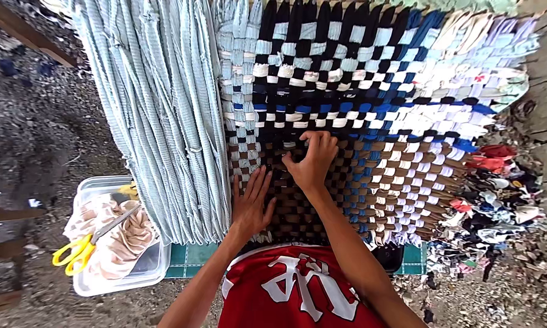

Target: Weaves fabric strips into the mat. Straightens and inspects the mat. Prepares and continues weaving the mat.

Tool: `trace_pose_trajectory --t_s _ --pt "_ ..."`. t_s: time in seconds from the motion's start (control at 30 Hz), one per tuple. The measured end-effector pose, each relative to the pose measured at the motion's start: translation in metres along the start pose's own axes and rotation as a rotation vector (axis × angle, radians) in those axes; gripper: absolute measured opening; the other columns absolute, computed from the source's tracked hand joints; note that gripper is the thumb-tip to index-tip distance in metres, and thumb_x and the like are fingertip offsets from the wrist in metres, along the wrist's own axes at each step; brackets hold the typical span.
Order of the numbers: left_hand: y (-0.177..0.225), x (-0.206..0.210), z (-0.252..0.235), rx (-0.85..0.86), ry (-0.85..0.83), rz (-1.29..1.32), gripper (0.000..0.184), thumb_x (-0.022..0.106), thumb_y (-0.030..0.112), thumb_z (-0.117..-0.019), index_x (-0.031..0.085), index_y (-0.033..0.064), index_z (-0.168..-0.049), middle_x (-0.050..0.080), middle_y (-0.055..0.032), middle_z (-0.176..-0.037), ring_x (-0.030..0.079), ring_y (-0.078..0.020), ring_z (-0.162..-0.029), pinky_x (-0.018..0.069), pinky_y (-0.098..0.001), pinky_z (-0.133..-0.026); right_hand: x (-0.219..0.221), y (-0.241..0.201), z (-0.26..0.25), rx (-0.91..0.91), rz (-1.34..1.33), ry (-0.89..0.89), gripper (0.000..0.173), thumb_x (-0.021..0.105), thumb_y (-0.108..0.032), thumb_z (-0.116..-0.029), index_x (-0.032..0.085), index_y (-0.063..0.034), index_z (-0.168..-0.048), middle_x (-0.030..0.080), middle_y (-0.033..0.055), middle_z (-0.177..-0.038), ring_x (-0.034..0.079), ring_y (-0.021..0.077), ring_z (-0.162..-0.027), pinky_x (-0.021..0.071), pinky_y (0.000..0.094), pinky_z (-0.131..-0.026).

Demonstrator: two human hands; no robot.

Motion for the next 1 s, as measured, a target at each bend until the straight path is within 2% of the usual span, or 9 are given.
trace_pose_trajectory --t_s 0.13,0.23,0.33,0.43,0.53,0.63,0.83,0.93,1.0 --pt "0.0 -0.002 0.0 0.0 0.019 0.006 0.071 0.037 0.052 -0.1039 0.023 0.0214 -0.166 0.012 0.0027 -0.174 0.005 -0.0165 -0.161 -0.0034 -0.069 -0.126 0.0 0.006 -0.003 -0.024 -0.02 -0.012 0.052 0.081 -0.031 -0.0802 0.059 -0.0132 -0.123 0.057 0.0135 -0.123 0.054 0.0351 -0.109 0.0448 0.0508 -0.081" --pt "0.001 -0.001 0.001 0.002 0.016 0.003 0.071 0.038 0.052 -0.104 0.022 0.0214 -0.166 0.012 0.0031 -0.175 0.005 -0.016 -0.161 -0.0028 -0.0684 -0.127 0.009 0.019 -0.011 -0.005 -0.095 0.038 0.043 0.078 -0.028 -0.0782 0.062 -0.0151 -0.116 0.06 0.0084 -0.115 0.055 0.0303 -0.105 0.044 0.0481 -0.081" --pt "0.0 -0.001 0.001 -0.003 0.016 0.0 0.071 0.037 0.053 -0.1042 0.022 0.0215 -0.166 0.011 0.0031 -0.175 0.005 -0.016 -0.161 -0.0028 -0.0685 -0.127 0.009 0.027 -0.011 -0.063 -0.173 0.028 0.038 0.074 -0.034 -0.0859 0.065 -0.0146 -0.118 0.061 0.0076 -0.119 0.055 0.028 -0.108 0.0448 0.0477 -0.087" --pt "0.001 0.0 0.002 -0.001 0.017 -0.005 0.071 0.036 0.053 -0.1045 0.022 0.0215 -0.166 0.011 0.0022 -0.175 0.004 -0.0168 -0.161 -0.003 -0.0692 -0.126 -0.004 0.024 -0.007 -0.067 -0.247 0.009 0.046 0.073 -0.043 -0.0891 0.064 -0.0131 -0.123 0.059 0.0083 -0.124 0.054 0.0279 -0.114 0.0454 0.0472 -0.092" --pt "0.002 0.0 0.002 0.005 0.022 -0.006 0.071 0.036 0.053 -0.1043 0.022 0.0215 -0.166 0.011 0.0015 -0.175 0.004 -0.0179 -0.161 -0.0035 -0.0697 -0.126 -0.013 0.011 -0.015 -0.031 -0.201 0.088 0.049 0.076 -0.045 -0.0861 0.064 -0.0122 -0.121 0.058 0.0102 -0.122 0.053 0.0304 -0.114 0.0438 0.049 -0.092" --pt "0.001 -0.002 0.003 0.004 0.031 -0.003 0.071 0.037 0.053 -0.1044 0.023 0.0218 -0.166 0.013 0.002 -0.174 0.006 -0.0181 -0.161 -0.0019 -0.0705 -0.126 -0.008 -0.003 -0.039 -0.007 -0.056 0.184 0.052 0.08 -0.052 -0.0766 0.068 -0.0165 -0.114 0.061 0.0096 -0.116 0.054 0.0317 -0.107 0.0409 0.0502 -0.088" --pt "0.0 0.0 0.001 -0.009 0.011 -0.004 0.071 0.035 0.054 -0.1044 0.022 0.0227 -0.166 0.013 0.003 -0.174 0.006 -0.0172 -0.161 -0.0023 -0.0709 -0.125 -0.002 0.004 -0.056 -0.009 -0.029 0.188 0.044 0.08 -0.038 -0.0736 0.067 -0.0175 -0.11 0.061 0.0083 -0.112 0.055 0.0303 -0.104 0.0421 0.0472 -0.084" --pt "0.0 -0.001 0.002 -0.011 0.008 -0.003 0.071 0.035 0.054 -0.1045 0.021 0.0225 -0.166 0.012 0.0035 -0.174 0.006 -0.0169 -0.161 -0.0025 -0.07 -0.126 -0.003 0.01 -0.051 -0.029 -0.117 0.144 0.038 0.074 -0.031 -0.0775 0.066 -0.0169 -0.112 0.061 0.0076 -0.115 0.054 0.0291 -0.107 0.0419 0.0467 -0.086" --pt "0.0 0.0 0.002 -0.013 0.001 -0.003 0.071 0.035 0.054 -0.1048 0.02 0.0228 -0.167 0.011 0.0037 -0.175 0.005 -0.0165 -0.161 -0.0029 -0.0701 -0.126 -0.004 0.016 -0.044 -0.04 -0.205 0.06 0.039 0.073 -0.029 -0.0849 0.064 -0.015 -0.12 0.058 0.0088 -0.124 0.053 0.03 -0.114 0.0432 0.0483 -0.09"
Point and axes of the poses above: each hand's wrist, its own z-axis away from the middle knuckle, its own x-axis out of the palm, y = z × x, the point moved 6 cm from there along -z, towards the middle knuckle
